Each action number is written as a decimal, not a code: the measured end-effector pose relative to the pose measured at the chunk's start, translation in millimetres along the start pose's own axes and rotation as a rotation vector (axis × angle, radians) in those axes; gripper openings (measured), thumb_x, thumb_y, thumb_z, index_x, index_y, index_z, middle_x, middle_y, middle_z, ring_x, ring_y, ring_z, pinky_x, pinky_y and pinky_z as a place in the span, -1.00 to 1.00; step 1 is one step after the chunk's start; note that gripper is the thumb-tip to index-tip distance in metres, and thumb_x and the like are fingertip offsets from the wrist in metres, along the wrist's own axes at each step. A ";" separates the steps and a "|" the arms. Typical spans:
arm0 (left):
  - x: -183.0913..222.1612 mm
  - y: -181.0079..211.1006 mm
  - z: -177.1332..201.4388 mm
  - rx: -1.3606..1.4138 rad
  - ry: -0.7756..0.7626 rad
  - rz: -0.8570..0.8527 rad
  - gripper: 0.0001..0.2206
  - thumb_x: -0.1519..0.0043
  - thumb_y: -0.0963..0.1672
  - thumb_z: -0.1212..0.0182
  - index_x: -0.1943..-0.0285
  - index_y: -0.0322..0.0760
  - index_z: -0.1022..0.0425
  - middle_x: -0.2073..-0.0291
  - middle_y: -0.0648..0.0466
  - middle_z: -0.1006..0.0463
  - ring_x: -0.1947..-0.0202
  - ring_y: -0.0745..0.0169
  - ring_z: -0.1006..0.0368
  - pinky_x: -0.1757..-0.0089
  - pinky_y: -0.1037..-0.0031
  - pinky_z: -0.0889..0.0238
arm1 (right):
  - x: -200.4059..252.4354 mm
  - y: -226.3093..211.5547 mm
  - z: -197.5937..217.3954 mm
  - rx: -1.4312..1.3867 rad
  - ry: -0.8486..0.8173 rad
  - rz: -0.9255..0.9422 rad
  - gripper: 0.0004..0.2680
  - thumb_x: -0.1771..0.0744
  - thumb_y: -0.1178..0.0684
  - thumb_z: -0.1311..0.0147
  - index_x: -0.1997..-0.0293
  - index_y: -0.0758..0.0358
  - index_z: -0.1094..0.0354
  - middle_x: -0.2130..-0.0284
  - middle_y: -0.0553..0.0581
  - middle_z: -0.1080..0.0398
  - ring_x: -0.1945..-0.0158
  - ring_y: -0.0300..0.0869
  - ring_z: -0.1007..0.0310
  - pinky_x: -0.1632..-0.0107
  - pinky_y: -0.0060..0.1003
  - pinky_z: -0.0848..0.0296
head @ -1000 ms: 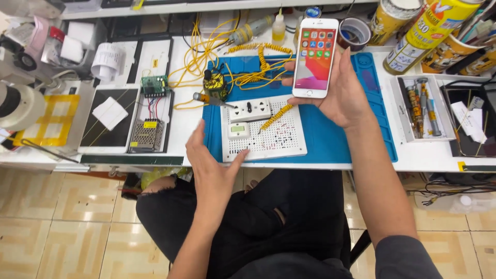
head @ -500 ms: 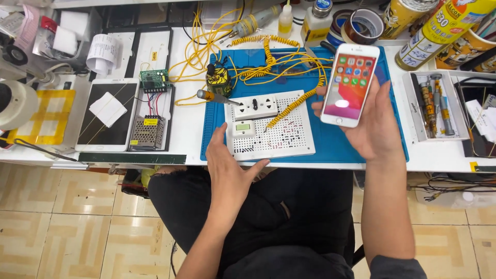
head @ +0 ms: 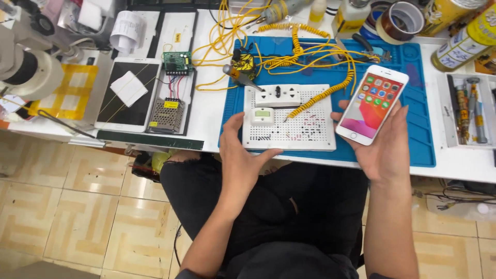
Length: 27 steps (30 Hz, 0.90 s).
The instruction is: A person is repairing a smartphone at a workbench, using a precision screwdriver to work on internal components while holding the screen open.
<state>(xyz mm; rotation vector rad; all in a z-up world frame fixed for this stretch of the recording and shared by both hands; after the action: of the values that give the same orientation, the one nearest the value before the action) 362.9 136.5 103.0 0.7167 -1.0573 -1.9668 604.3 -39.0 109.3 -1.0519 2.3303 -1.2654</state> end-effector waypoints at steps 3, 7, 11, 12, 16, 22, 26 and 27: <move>1.2 3.6 12.8 0.079 -0.011 -0.007 -0.11 -0.04 -0.05 -0.75 -0.53 -0.23 -0.23 -0.43 -0.07 -0.43 -0.48 -0.06 -0.37 -0.32 0.14 -0.31 | 2.1 9.9 -2.0 -0.056 -0.043 -0.011 -0.33 -0.38 -0.44 -0.07 -0.67 0.08 -0.09 -0.29 0.45 -0.49 -0.21 0.24 -0.63 -0.11 -0.03 -0.68; -1.3 -1.1 23.4 0.176 -0.004 0.036 -0.15 0.02 -0.12 -0.75 -0.44 -0.09 -0.25 -0.43 -0.04 -0.54 -0.42 0.12 -0.49 -0.20 0.34 -0.39 | 1.8 16.3 -15.0 -0.077 -0.112 -0.006 -0.44 -0.40 -0.39 -0.03 -0.54 0.05 -0.11 -0.25 0.56 -0.47 -0.27 0.30 -0.58 -0.28 0.28 -0.61; 1.3 5.5 24.0 0.020 -0.043 0.055 -0.14 0.01 -0.07 -0.72 -0.46 -0.11 -0.22 -0.47 0.06 -0.50 -0.47 0.10 -0.47 -0.21 0.16 -0.41 | 13.6 15.6 -19.9 -0.033 -0.216 -0.003 -0.39 -0.40 -0.39 -0.07 -0.62 -0.03 0.04 -0.35 0.53 -0.43 -0.26 0.32 -0.62 -0.30 0.17 -0.57; 2.9 5.1 24.3 0.029 -0.032 0.041 -0.14 0.00 -0.08 -0.72 -0.46 -0.12 -0.22 -0.48 0.03 -0.49 -0.49 0.07 -0.46 -0.22 0.15 -0.39 | 14.6 14.9 -21.6 -0.017 -0.219 -0.004 -0.34 -0.39 -0.41 -0.07 -0.66 -0.03 0.10 -0.37 0.52 -0.41 -0.25 0.29 -0.62 -0.31 0.18 -0.58; 10.7 1.8 26.7 0.010 0.001 0.053 -0.14 0.00 -0.08 -0.74 -0.48 -0.14 -0.26 -0.48 0.04 -0.50 -0.45 0.08 -0.48 -0.19 0.21 -0.42 | 14.6 16.9 -13.9 -0.036 -0.162 0.057 -0.32 -0.35 -0.43 -0.21 -0.57 0.07 -0.01 -0.42 0.26 -0.34 -0.39 0.21 -0.52 -0.33 0.30 -0.62; 17.5 0.2 48.0 0.061 0.064 0.098 -0.14 0.02 -0.10 -0.74 -0.44 -0.12 -0.24 -0.46 0.08 -0.55 -0.38 0.11 -0.54 -0.25 0.28 -0.43 | 15.8 29.9 -22.0 -0.130 -0.230 -0.009 -0.29 -0.41 -0.42 -0.04 -0.74 0.04 0.19 -0.37 0.54 -0.37 -0.27 0.32 -0.56 -0.28 0.17 -0.55; 11.0 -19.0 54.6 -0.005 0.023 0.183 -0.09 0.02 -0.08 -0.73 -0.52 -0.07 -0.22 -0.52 0.05 -0.49 -0.36 0.06 -0.57 -0.22 0.24 -0.45 | 11.3 40.2 -25.7 -0.165 -0.279 -0.036 -0.31 -0.43 -0.39 -0.02 -0.75 0.02 0.22 -0.41 0.53 -0.33 -0.35 0.33 -0.50 -0.33 0.18 -0.51; 9.3 -18.8 55.0 -0.076 -0.028 0.125 -0.06 0.00 -0.08 -0.72 -0.59 -0.12 -0.20 -0.55 0.03 -0.41 -0.46 0.05 -0.44 -0.30 0.21 -0.38 | 9.4 40.2 -22.0 -0.164 -0.252 -0.030 -0.27 -0.40 -0.40 -0.09 -0.75 0.03 0.22 -0.47 0.48 -0.25 -0.40 0.32 -0.44 -0.34 0.22 -0.50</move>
<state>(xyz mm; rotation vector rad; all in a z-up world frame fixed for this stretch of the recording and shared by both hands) 309.4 158.8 113.1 0.5692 -1.0133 -1.9035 567.0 -18.4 90.0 -1.2246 2.2590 -0.9026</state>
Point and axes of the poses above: each hand's wrist, its own x-axis away from the middle knuckle, its own z-axis out of the back of the hand, y = z × x, the point moved 7 cm from there along -x, towards the middle knuckle
